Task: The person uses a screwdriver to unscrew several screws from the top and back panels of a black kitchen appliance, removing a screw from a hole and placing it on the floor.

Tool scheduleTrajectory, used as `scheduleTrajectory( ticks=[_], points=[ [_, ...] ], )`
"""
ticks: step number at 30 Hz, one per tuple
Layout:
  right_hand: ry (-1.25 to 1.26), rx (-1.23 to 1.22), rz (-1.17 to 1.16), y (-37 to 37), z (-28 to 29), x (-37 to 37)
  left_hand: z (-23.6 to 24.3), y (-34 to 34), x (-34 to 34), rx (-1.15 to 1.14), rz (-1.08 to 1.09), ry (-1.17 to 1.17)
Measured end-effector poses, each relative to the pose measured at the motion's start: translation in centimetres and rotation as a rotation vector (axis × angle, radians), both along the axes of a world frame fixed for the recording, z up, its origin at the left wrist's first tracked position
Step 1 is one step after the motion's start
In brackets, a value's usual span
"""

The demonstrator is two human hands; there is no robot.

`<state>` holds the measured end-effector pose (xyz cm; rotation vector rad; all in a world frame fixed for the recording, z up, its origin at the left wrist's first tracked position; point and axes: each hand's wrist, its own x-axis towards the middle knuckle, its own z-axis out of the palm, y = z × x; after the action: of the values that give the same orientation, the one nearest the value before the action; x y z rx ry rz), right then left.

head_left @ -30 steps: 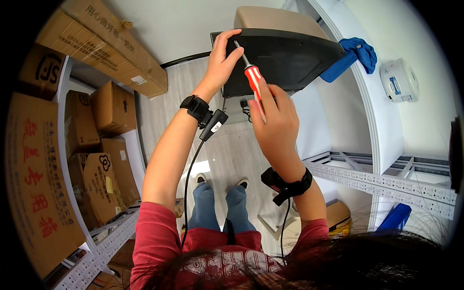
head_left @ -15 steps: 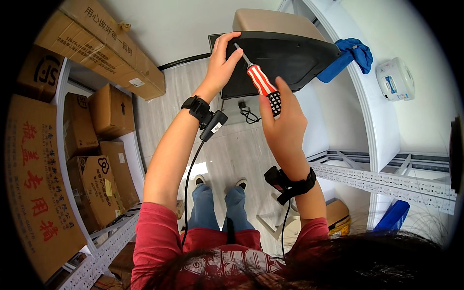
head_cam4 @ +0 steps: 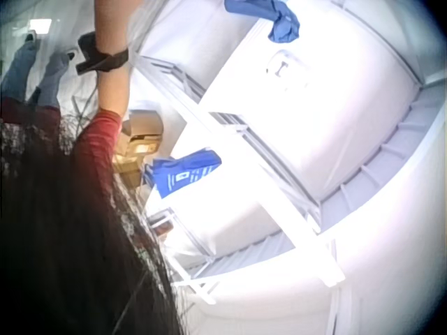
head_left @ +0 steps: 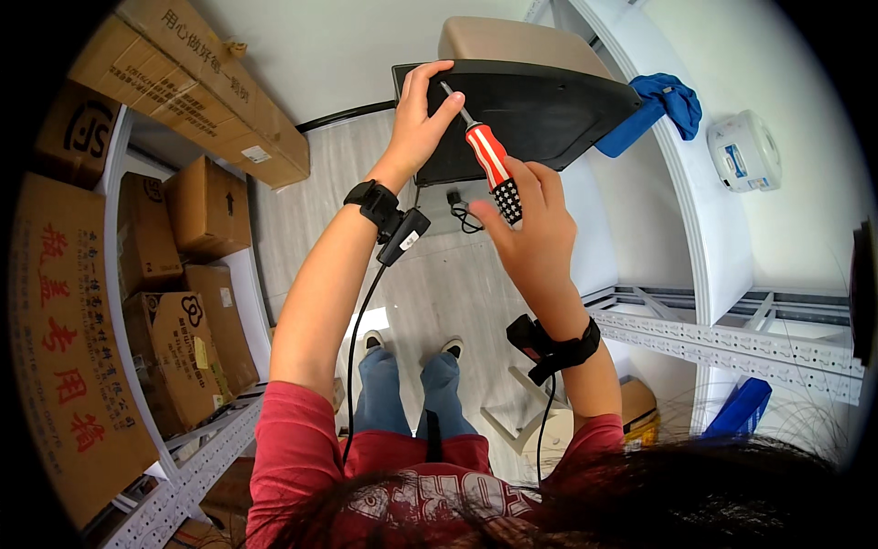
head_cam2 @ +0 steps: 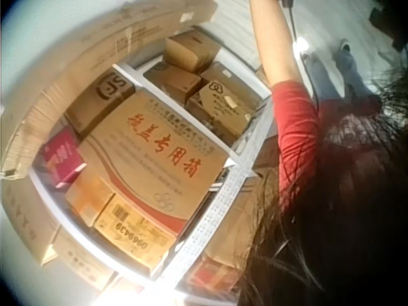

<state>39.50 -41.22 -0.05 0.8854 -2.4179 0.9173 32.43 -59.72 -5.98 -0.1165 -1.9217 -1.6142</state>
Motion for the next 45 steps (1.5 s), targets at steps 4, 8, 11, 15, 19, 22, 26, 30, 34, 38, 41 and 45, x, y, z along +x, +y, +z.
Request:
scheduleTrajectory(
  ticks=[4,8,11,15,19,22,26,30,34,38,41,45],
  points=[
    [-0.173,-0.29,0.0,0.3,-1.0,-0.1,0.1,0.0,-0.1,-0.054,0.022,0.019],
    [-0.343,-0.278,0.004,0.9,-1.6,0.2,0.2,0.3,0.2,-0.098,0.053,0.043],
    [-0.309,-0.186,-0.021,0.6,-0.5,0.6,0.3,0.4,0.3,-0.089,0.043,0.031],
    [0.057,0.099,0.01,0.3,0.6,0.5,0.1,0.0,0.4,-0.106,0.047,0.048],
    [0.276,0.173,0.08,0.5,1.3,0.4,0.2,0.0,0.4,-0.095,0.021,0.046],
    [0.092,-0.113,-0.026,-0.1,1.1,0.7,0.2,0.1,0.5,-0.09,0.022,0.04],
    [-0.439,-0.038,-0.129,-0.1,2.3,1.4,0.2,-0.2,0.5,-0.087,0.035,0.036],
    [-0.056,-0.062,-0.08,0.3,1.2,0.6,0.2,0.0,0.3,-0.089,0.034,0.035],
    [0.071,-0.056,-0.052,0.5,1.4,0.7,0.0,-0.2,0.2,-0.098,0.033,0.047],
    [-0.101,-0.086,-0.077,0.7,1.0,0.5,0.1,-0.2,0.2,-0.096,0.03,0.045],
    [-0.361,-0.147,-0.11,0.6,1.3,0.7,0.0,-0.2,0.2,-0.103,0.032,0.055],
    [-0.099,-0.126,-0.068,0.4,1.3,0.6,-0.1,-0.3,-0.1,-0.102,0.038,0.08]
  ],
)
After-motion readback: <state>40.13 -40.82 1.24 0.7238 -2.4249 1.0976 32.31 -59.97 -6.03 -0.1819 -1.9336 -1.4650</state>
